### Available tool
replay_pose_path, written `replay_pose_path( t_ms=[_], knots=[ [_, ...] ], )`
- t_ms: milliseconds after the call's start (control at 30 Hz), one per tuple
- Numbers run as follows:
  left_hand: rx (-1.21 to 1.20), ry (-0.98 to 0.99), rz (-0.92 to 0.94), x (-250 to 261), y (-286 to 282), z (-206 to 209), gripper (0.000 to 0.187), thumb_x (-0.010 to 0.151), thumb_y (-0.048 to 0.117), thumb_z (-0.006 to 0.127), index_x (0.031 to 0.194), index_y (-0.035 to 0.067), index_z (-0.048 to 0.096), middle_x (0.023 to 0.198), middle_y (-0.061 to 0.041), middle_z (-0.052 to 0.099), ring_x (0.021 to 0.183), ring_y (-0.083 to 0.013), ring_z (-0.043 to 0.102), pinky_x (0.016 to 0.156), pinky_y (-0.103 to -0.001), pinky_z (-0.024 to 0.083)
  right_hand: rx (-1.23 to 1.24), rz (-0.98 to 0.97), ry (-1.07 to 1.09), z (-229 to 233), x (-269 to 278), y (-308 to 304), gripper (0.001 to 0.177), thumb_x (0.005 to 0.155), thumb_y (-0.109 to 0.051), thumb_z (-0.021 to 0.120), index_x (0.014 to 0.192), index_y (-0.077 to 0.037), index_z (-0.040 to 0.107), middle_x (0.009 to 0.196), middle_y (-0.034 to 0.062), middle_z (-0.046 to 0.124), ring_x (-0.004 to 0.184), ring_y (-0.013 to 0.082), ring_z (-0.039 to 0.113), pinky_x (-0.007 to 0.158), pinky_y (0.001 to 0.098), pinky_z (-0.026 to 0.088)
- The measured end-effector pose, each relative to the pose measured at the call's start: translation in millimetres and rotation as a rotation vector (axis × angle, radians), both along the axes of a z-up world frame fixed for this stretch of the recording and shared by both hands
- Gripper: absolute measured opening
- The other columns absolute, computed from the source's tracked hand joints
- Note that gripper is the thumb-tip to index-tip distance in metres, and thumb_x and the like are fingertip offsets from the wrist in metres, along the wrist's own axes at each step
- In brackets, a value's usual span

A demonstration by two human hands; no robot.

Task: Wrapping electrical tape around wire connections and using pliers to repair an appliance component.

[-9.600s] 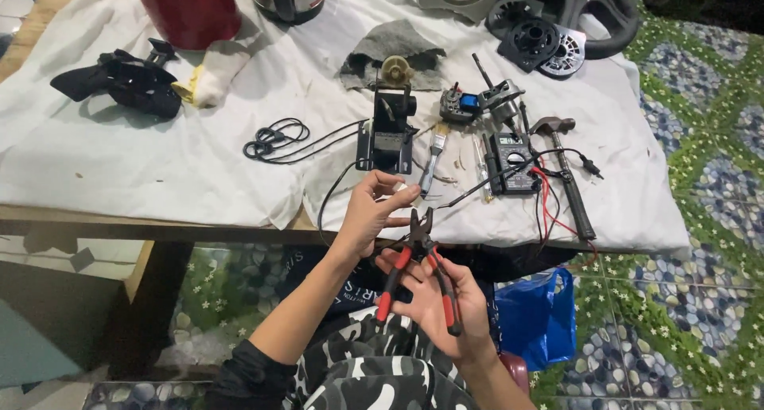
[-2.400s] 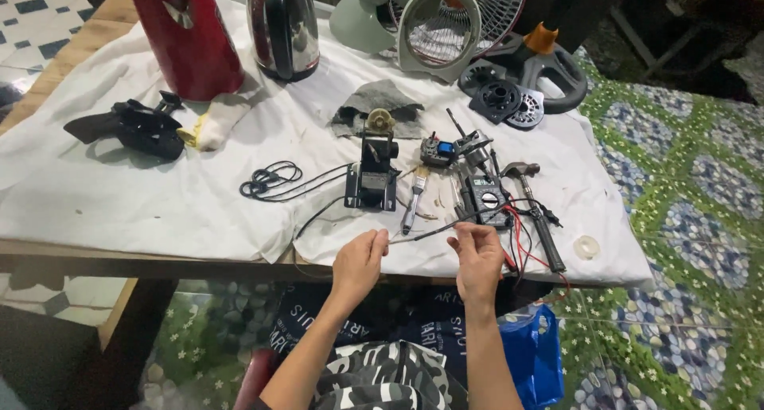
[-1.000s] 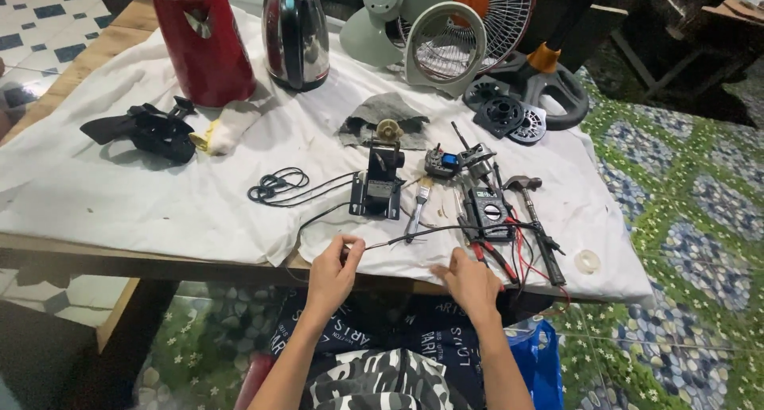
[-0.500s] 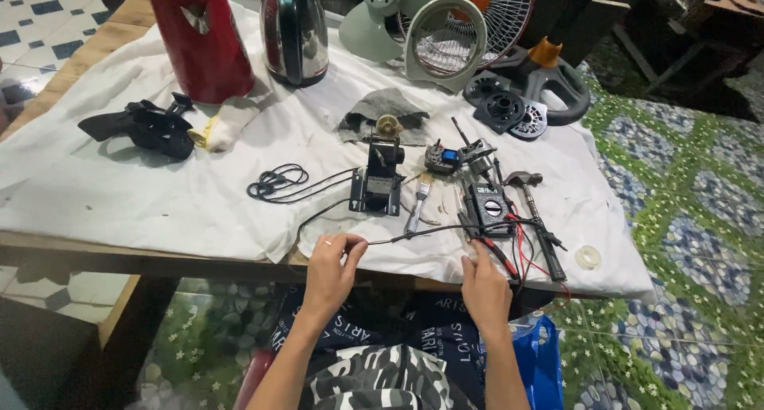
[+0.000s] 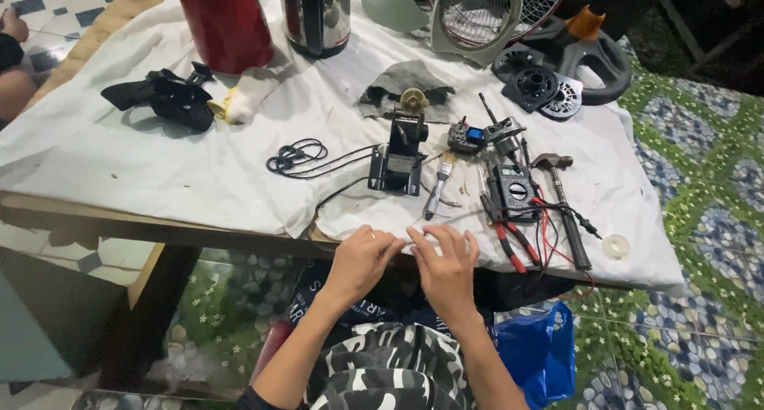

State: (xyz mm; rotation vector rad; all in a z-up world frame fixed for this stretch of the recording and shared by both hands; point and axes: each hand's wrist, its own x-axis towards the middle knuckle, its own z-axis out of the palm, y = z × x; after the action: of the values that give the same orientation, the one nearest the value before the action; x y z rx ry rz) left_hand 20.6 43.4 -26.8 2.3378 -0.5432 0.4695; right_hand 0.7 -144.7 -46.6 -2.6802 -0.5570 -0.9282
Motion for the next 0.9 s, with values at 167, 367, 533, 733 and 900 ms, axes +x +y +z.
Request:
replay_pose_path(
  t_ms=[167,367,533,733,900],
  knots=[
    [0.061,0.259,-0.187,-9,9,16,0.067,0.098,0.05,0.058,0.15,0.009,0.048,0.073,-0.024,0.069,0.075,-0.0427,0.069,0.076,-0.052,0.056,-0.045,-0.058,-0.039,-20,3,-19,0.009,0.096,-0.032,0.068,0.103,-0.031,0.074,0.106,-0.0058,0.058,0.121,0.0206,0.054,0.113,0.06,0.025],
    [0.04,0.161,-0.265,-8,16,13,0.034,0.101,0.02,0.059,0.134,0.019,0.065,0.087,-0.012,0.073,0.078,-0.0348,0.073,0.076,-0.042,0.055,-0.087,-0.044,0.017,-20,15,-59,0.031,0.097,-0.037,0.066,0.127,-0.031,0.07,0.096,-0.0053,0.062,0.109,0.0171,0.06,0.114,0.0555,0.031],
    [-0.089,0.237,-0.174,-1,19,-2,0.035,0.096,0.02,0.068,0.131,0.024,0.066,0.107,-0.009,0.057,0.089,-0.0385,0.073,0.078,-0.045,0.061,-0.202,-0.192,-0.045,-14,39,-105,0.028,0.099,-0.024,0.062,0.124,-0.033,0.068,0.099,-0.0038,0.06,0.111,0.0195,0.058,0.107,0.0465,0.037],
    [-0.168,0.241,-0.166,3,27,2,0.018,0.1,0.026,0.065,0.11,0.018,0.076,0.09,-0.003,0.066,0.083,-0.0264,0.074,0.077,-0.035,0.059,-0.306,-0.606,-0.239,-25,84,-188,0.01,0.095,-0.023,0.07,0.099,-0.032,0.072,0.1,-0.0035,0.057,0.09,0.0189,0.064,0.073,0.031,0.053],
    [-0.171,0.227,-0.229,-2,42,20,0.017,0.098,0.024,0.066,0.107,0.017,0.078,0.082,-0.005,0.073,0.083,-0.0276,0.075,0.079,-0.039,0.056,-0.015,-0.606,-0.343,4,80,-233,0.021,0.102,-0.004,0.069,0.113,-0.021,0.075,0.106,0.0035,0.054,0.088,0.0281,0.069,0.073,0.0373,0.058]
  ],
)
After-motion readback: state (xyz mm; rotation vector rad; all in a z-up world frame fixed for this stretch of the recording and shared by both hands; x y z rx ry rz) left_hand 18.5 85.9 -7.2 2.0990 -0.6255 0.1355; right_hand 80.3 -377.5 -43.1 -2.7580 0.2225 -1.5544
